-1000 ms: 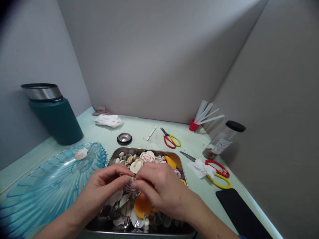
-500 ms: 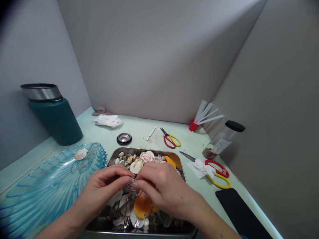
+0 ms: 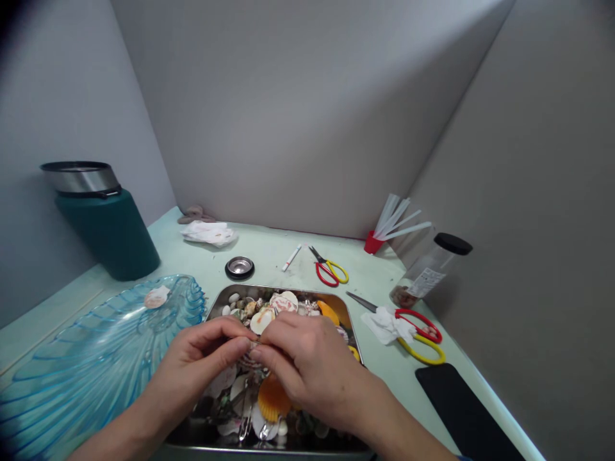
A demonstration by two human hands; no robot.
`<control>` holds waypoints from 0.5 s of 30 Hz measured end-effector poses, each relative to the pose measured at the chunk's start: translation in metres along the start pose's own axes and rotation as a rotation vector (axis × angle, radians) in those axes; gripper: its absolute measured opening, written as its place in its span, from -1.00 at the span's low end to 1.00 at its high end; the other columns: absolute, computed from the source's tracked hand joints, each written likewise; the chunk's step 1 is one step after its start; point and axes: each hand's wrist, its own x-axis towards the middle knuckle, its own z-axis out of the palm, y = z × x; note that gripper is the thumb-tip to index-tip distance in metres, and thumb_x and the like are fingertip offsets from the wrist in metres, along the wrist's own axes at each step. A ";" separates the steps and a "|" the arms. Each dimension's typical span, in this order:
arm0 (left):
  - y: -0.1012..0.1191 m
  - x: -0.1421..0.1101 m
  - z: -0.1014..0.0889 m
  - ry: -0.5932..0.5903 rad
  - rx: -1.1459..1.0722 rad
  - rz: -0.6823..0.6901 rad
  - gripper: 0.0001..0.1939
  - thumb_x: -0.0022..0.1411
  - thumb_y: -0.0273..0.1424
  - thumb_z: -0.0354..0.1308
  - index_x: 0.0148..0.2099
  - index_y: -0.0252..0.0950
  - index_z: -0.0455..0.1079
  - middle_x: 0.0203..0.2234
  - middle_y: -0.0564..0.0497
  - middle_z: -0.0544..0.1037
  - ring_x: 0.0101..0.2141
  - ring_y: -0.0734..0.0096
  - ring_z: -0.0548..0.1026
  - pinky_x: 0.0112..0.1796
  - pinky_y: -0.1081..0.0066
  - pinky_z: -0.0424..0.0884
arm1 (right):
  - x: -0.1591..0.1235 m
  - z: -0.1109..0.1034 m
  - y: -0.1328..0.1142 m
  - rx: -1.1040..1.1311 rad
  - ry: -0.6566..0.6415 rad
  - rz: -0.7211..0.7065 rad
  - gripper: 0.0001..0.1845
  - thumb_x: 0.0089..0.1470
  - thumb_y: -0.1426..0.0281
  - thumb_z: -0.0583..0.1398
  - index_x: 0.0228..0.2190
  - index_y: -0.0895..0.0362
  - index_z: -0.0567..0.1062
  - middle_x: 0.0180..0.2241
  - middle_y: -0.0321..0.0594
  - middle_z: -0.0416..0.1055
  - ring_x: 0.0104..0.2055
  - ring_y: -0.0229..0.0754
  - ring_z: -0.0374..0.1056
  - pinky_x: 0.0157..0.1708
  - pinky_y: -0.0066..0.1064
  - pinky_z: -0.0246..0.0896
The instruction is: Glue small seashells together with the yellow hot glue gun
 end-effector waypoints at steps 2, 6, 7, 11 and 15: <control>0.000 0.000 0.000 -0.006 -0.005 -0.006 -0.87 0.13 -0.37 0.18 -0.42 -0.29 0.50 -0.52 0.06 0.55 -0.45 0.42 0.46 -0.37 0.50 0.35 | 0.000 0.001 0.000 0.013 -0.010 -0.004 -0.74 0.22 0.41 0.05 -0.50 0.16 0.39 -0.51 -0.30 0.30 -0.45 -0.29 0.20 -0.43 -0.45 0.01; 0.001 -0.001 0.000 -0.001 -0.001 -0.021 -0.87 0.12 -0.37 0.19 -0.43 -0.29 0.49 -0.53 0.05 0.55 -0.46 0.42 0.45 -0.38 0.50 0.35 | 0.000 0.000 -0.001 0.026 -0.028 -0.005 -0.72 0.22 0.42 0.03 -0.51 0.16 0.38 -0.51 -0.30 0.30 -0.45 -0.29 0.20 -0.43 -0.45 0.02; 0.001 -0.001 0.000 -0.001 -0.002 -0.022 -0.87 0.12 -0.38 0.19 -0.44 -0.29 0.49 -0.53 0.05 0.55 -0.46 0.42 0.45 -0.39 0.50 0.35 | 0.000 0.000 -0.001 0.024 -0.032 -0.006 -0.72 0.22 0.42 0.03 -0.51 0.17 0.38 -0.51 -0.30 0.30 -0.45 -0.29 0.20 -0.43 -0.45 0.02; 0.002 -0.001 0.000 -0.003 -0.020 -0.026 -0.87 0.11 -0.38 0.20 -0.45 -0.29 0.49 -0.54 0.06 0.55 -0.47 0.43 0.45 -0.39 0.51 0.35 | -0.001 -0.002 -0.002 0.033 -0.038 -0.019 -0.73 0.21 0.43 0.03 -0.51 0.17 0.38 -0.52 -0.30 0.29 -0.46 -0.29 0.19 -0.43 -0.45 0.01; 0.003 0.000 0.000 0.000 -0.048 -0.051 -0.86 0.11 -0.37 0.20 -0.45 -0.29 0.49 -0.54 0.06 0.55 -0.47 0.43 0.45 -0.39 0.51 0.35 | 0.000 -0.002 -0.003 0.039 -0.028 -0.010 -0.75 0.19 0.41 0.06 -0.51 0.18 0.39 -0.53 -0.30 0.28 -0.47 -0.29 0.17 -0.45 -0.44 -0.01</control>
